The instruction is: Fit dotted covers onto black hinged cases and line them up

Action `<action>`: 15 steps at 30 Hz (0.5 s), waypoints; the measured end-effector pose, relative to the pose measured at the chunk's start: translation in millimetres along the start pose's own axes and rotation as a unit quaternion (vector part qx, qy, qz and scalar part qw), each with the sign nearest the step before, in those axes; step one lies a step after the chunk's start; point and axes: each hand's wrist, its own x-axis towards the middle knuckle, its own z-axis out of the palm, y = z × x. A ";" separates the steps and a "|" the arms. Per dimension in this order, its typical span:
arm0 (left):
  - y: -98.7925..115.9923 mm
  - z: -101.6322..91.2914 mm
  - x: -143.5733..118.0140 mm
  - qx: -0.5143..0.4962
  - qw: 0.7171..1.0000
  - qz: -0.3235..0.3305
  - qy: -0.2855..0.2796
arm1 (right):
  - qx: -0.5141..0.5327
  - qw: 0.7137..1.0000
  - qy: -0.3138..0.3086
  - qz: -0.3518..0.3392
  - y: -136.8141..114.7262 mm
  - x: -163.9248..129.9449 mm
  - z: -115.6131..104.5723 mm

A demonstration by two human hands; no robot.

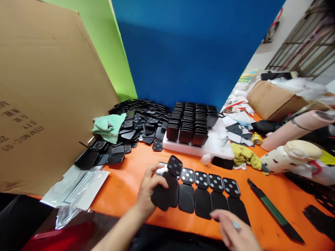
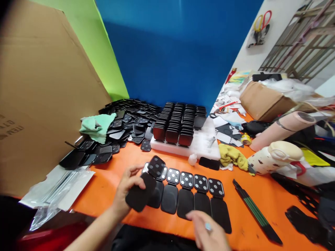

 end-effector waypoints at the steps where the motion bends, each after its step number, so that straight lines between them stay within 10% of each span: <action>1: 7.7 12.5 -13.5 -0.043 0.999 -0.001 0.005 | 0.050 0.997 -0.056 0.007 -7.8 -2.8 17.9; 5: 27.1 48.1 -46.3 -0.169 0.986 0.006 0.006 | 0.156 0.974 -0.162 -0.022 -24.1 -3.6 56.4; 7: 34.1 54.2 -46.4 -0.281 0.953 -0.107 0.031 | 0.148 0.976 -0.154 -0.039 -26.0 -2.5 56.6; 12: 46.9 50.0 -31.0 -0.547 0.706 -0.427 -0.141 | 0.037 0.985 -0.156 -0.063 -26.5 -1.1 46.3; 15: 45.9 49.0 -31.0 -0.579 0.656 -0.454 -0.171 | -0.011 0.985 -0.149 -0.089 -26.4 -1.3 42.7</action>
